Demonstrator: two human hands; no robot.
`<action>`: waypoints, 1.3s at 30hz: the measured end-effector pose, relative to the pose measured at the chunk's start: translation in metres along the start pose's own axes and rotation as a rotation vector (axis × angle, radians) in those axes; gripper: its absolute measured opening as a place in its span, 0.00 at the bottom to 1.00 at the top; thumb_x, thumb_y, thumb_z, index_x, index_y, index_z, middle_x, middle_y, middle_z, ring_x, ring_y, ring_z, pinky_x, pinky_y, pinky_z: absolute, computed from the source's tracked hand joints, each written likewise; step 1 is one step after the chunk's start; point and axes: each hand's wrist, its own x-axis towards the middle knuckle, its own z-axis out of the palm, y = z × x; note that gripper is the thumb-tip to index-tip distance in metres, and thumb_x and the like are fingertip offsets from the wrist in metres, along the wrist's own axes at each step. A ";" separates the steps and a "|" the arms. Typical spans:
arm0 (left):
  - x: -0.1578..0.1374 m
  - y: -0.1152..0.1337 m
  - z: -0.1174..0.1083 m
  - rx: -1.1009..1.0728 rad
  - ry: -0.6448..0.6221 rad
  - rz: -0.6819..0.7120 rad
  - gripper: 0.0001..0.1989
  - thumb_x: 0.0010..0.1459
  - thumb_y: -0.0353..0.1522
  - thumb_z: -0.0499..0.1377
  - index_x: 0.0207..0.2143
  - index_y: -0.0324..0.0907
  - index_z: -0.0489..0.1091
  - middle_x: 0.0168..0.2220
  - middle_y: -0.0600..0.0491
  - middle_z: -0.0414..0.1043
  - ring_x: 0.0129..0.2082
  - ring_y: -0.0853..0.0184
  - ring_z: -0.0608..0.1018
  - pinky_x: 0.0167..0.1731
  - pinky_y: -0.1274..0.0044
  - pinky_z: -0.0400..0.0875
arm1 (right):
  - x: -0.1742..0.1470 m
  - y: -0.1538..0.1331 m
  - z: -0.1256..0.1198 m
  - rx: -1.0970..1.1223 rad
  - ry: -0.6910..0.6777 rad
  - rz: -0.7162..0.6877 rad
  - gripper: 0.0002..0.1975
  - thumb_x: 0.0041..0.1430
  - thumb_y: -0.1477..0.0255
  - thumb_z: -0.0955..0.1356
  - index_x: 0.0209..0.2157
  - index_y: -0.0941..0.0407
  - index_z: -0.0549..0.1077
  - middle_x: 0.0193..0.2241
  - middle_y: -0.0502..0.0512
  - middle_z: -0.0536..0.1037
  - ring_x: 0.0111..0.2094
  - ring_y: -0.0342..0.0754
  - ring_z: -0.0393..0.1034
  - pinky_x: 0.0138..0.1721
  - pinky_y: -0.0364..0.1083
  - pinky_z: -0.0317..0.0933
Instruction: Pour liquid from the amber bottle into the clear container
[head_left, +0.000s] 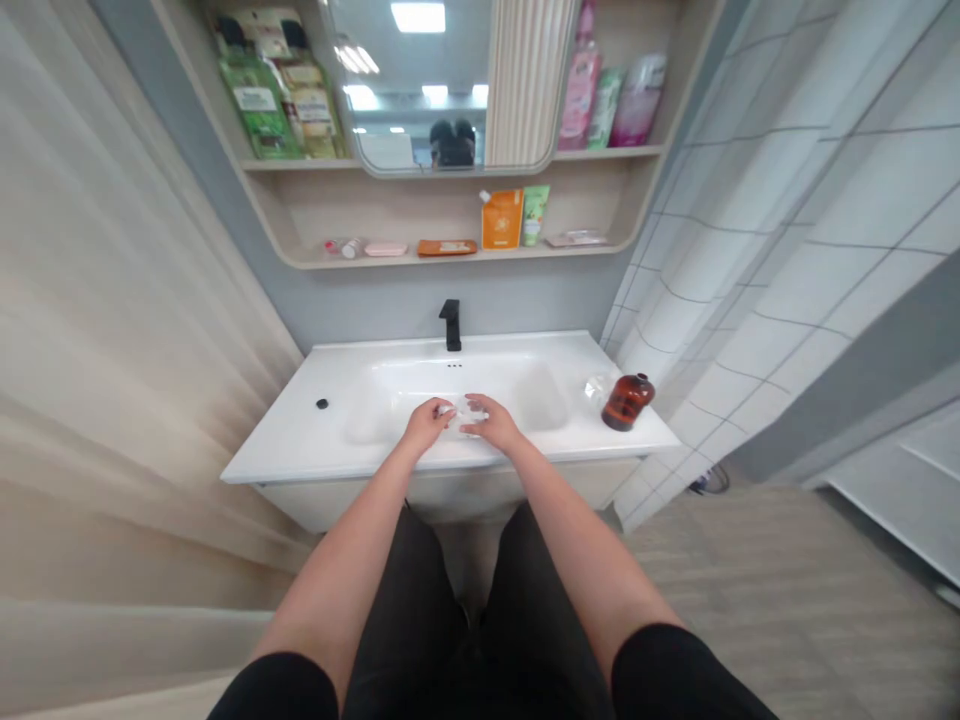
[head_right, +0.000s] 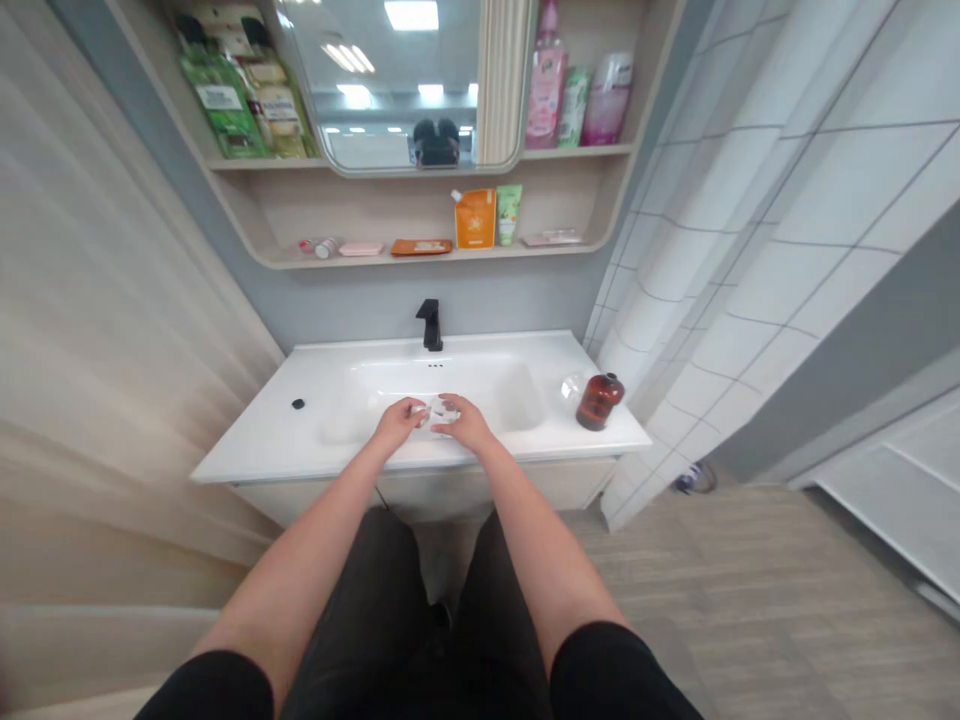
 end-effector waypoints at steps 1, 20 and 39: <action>0.000 -0.001 0.000 -0.018 -0.009 0.013 0.13 0.55 0.40 0.71 0.39 0.43 0.79 0.30 0.55 0.79 0.30 0.64 0.79 0.36 0.74 0.73 | 0.000 0.000 0.000 0.005 -0.004 -0.001 0.40 0.42 0.65 0.85 0.60 0.48 0.79 0.53 0.58 0.82 0.58 0.59 0.77 0.61 0.58 0.71; -0.012 0.003 -0.014 -0.152 0.005 0.000 0.17 0.54 0.30 0.67 0.48 0.42 0.79 0.49 0.45 0.84 0.45 0.58 0.85 0.56 0.62 0.79 | 0.003 -0.002 0.004 0.181 -0.188 0.139 0.35 0.67 0.42 0.70 0.67 0.46 0.73 0.62 0.59 0.80 0.55 0.58 0.78 0.51 0.55 0.77; -0.060 0.010 -0.177 0.636 0.726 -0.084 0.30 0.58 0.42 0.69 0.60 0.40 0.73 0.56 0.42 0.79 0.56 0.52 0.82 0.59 0.60 0.78 | 0.000 -0.006 -0.001 0.303 -0.095 0.141 0.27 0.63 0.51 0.75 0.58 0.49 0.79 0.58 0.59 0.83 0.50 0.54 0.81 0.51 0.51 0.73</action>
